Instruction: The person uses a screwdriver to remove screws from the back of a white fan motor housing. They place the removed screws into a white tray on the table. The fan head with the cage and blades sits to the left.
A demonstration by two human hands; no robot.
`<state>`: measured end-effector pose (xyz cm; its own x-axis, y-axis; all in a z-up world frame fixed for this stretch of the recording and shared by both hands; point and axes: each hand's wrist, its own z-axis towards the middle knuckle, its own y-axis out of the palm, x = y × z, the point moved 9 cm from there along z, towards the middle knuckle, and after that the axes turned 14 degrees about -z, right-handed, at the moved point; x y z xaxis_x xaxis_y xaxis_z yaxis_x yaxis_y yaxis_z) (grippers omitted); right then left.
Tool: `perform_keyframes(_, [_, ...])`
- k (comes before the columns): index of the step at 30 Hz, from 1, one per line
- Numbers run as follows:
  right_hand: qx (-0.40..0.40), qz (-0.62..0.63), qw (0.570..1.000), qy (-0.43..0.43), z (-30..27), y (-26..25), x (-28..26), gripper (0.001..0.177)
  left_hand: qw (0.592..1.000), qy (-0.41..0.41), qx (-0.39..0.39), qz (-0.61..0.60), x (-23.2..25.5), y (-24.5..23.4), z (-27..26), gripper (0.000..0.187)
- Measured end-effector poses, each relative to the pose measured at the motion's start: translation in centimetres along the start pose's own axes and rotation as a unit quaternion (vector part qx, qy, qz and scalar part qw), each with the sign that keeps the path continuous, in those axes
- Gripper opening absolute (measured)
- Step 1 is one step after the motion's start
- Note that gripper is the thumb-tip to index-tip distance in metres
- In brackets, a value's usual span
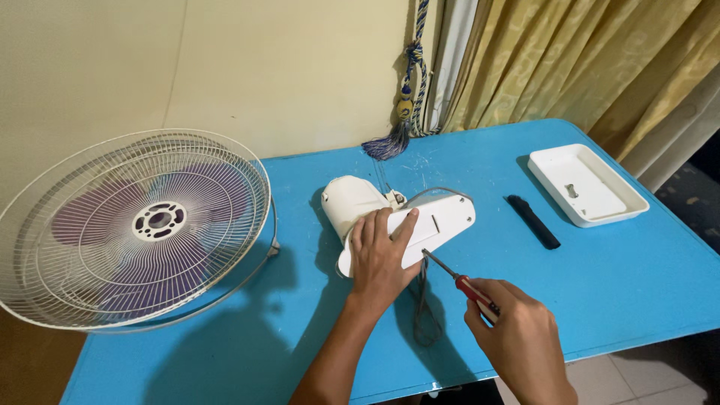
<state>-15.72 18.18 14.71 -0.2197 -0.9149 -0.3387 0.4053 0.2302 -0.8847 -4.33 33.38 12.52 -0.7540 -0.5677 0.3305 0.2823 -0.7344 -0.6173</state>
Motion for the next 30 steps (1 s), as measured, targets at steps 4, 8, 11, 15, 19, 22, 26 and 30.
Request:
perform_keyframes(4, [-0.022,-0.008,1.0,0.016,0.2,0.1,-0.1,0.022,1.0,0.0,0.0,0.0,0.1,0.0,0.0,0.089])
perform_keyframes(8, [-0.031,-0.031,0.999,0.01,0.4,-0.1,-0.6,0.028,1.0,-0.003,-0.002,0.002,0.0,0.3,-0.1,0.089])
perform_keyframes(11, [-0.029,-0.047,0.998,0.0,0.3,-0.6,-1.2,0.027,1.0,-0.006,-0.008,0.005,-0.1,0.8,-0.3,0.089])
perform_keyframes(15, [-0.063,-0.061,0.996,0.008,0.7,-0.7,-2.0,0.024,1.0,-0.014,-0.027,0.002,-0.3,1.6,-0.8,0.093])
perform_keyframes(19, [-0.105,-0.066,0.992,0.023,1.1,-0.5,-2.4,0.023,1.0,0.008,-0.011,0.025,-0.1,1.7,-1.0,0.092])
perform_keyframes(22, [-0.149,-0.104,0.982,0.06,1.1,0.3,-1.6,0.035,0.999,0.01,-0.019,0.025,-0.1,1.9,-1.0,0.097])
perform_keyframes(26, [-0.124,-0.09,0.987,0.04,1.5,0.6,-1.4,0.037,0.999,0.013,-0.032,0.03,0.1,1.9,-1.1,0.104])
perform_keyframes(30, [-0.059,-0.11,0.991,-0.043,1.3,0.0,-2.8,0.025,0.999,0.018,-0.028,0.028,0.3,1.6,-0.8,0.105])
